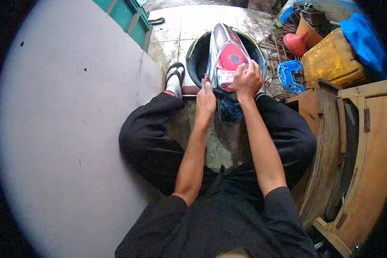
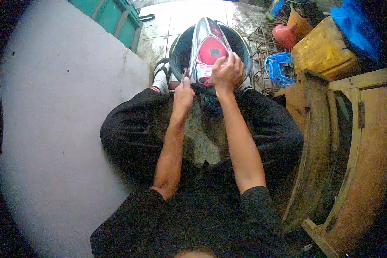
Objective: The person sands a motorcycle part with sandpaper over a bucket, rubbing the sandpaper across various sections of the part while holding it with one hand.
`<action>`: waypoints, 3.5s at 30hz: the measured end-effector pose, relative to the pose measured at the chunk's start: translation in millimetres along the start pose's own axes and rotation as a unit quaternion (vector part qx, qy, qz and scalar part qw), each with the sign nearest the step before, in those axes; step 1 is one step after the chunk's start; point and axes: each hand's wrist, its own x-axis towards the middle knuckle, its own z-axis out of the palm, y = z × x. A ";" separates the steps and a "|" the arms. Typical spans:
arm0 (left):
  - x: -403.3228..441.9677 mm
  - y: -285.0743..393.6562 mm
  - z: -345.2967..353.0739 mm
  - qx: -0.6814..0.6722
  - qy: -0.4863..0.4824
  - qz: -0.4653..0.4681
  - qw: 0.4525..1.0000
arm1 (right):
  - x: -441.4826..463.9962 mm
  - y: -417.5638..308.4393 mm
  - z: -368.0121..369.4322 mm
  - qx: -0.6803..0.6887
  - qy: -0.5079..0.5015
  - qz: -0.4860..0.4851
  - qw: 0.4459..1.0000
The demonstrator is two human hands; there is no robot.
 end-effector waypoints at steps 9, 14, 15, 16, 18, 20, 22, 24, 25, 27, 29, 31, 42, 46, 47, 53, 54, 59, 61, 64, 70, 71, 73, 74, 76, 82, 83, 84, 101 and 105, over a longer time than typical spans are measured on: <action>4.3 -21.4 7.6 -0.028 0.110 0.085 0.990 | -1.0 -1.5 0.2 0.010 -0.001 0.000 1.000; 2.1 -22.6 18.5 -0.043 0.173 0.125 0.976 | -0.4 -2.6 -2.0 0.017 -0.001 0.002 1.000; -10.0 -18.4 22.2 -0.020 0.161 0.103 0.981 | -0.1 -1.1 -0.7 0.016 -0.001 0.002 1.000; -17.2 -15.9 23.8 0.003 0.150 0.081 0.985 | -0.6 0.2 0.4 0.012 0.002 0.000 1.000; -12.5 -16.2 22.6 0.006 0.163 0.081 0.983 | -1.0 -0.9 2.2 0.011 0.003 -0.001 1.000; -4.3 -18.0 17.2 0.031 0.139 0.084 0.986 | -0.1 -0.6 -0.4 0.020 0.008 -0.008 1.000; -19.5 -1.6 20.0 0.067 0.134 0.077 0.986 | -1.1 -0.2 -2.5 0.015 0.006 -0.006 1.000; -26.7 4.5 22.4 0.122 0.141 0.093 0.978 | -0.2 -3.3 0.3 0.018 0.007 -0.002 1.000; -19.7 1.1 21.0 0.123 0.143 0.093 0.978 | 0.1 -2.0 1.4 0.023 0.007 -0.002 1.000; -8.1 3.5 17.4 0.127 0.132 0.094 0.979 | -0.6 0.3 0.8 0.024 0.008 -0.002 1.000; -17.0 10.9 17.2 0.145 0.102 0.068 0.982 | -1.9 -0.1 -0.5 0.006 -0.005 0.006 1.000; -26.4 14.1 19.7 0.153 0.129 0.087 0.976 | -0.7 -0.3 0.3 0.014 -0.007 0.008 1.000; -9.1 18.2 11.2 0.157 0.094 0.053 0.982 | -0.7 0.6 0.5 0.020 0.004 -0.004 1.000; -9.5 9.9 14.5 0.175 0.134 0.085 0.972 | -0.1 -0.8 1.3 0.016 0.012 -0.007 1.000; -5.6 10.4 10.8 0.168 0.115 0.074 0.976 | -0.5 0.0 1.4 0.025 0.020 -0.012 0.999; -4.9 9.0 13.8 0.146 0.111 0.077 0.980 | -0.5 -1.4 -0.6 0.008 0.000 -0.001 1.000; -3.3 13.5 11.5 0.133 0.097 0.068 0.984 | -0.8 -2.2 -0.9 0.008 0.001 -0.002 1.000; -18.9 16.3 20.9 0.144 0.108 0.058 0.982 | -0.1 -0.4 -0.1 0.014 -0.004 -0.002 1.000; -6.0 10.7 17.8 0.134 0.108 0.070 0.983 | -1.8 -1.8 -0.4 0.012 -0.003 0.001 1.000; -15.7 13.3 20.9 0.136 0.096 0.078 0.983 | 0.4 -0.3 -0.6 0.012 0.000 0.003 1.000; -24.6 19.8 26.7 0.148 0.123 0.070 0.979 | 0.0 -2.0 -4.4 -0.011 0.006 -0.010 1.000; -23.5 18.8 27.2 0.148 0.123 0.069 0.979 | -0.7 -4.2 -4.8 -0.006 0.004 -0.006 1.000; -15.6 11.8 26.4 0.133 0.143 0.072 0.978 | -0.7 -3.2 -1.7 0.000 0.005 -0.014 1.000; -0.8 5.1 18.8 0.133 0.107 0.087 0.981 | 0.1 -0.8 -0.9 0.001 0.009 -0.020 1.000; -3.2 4.2 29.4 0.118 0.132 0.108 0.978 | 0.8 -1.3 -2.7 0.001 0.009 -0.013 1.000; 2.4 0.1 20.2 0.119 0.118 0.105 0.980 | -0.2 0.8 1.5 0.015 0.002 0.004 1.000; -3.9 1.2 28.2 0.117 0.116 0.104 0.981 | 0.1 1.4 1.9 0.011 0.002 0.001 1.000; -15.6 5.3 33.5 0.107 0.135 0.119 0.978 | -1.4 2.2 1.0 0.011 0.000 0.001 1.000; 2.9 -10.1 21.9 0.086 0.143 0.122 0.978 | -2.0 -3.2 0.2 0.016 0.001 -0.004 1.000; -26.1 8.2 32.0 0.105 0.148 0.140 0.973 | -0.3 -1.2 0.1 0.019 0.000 0.006 1.000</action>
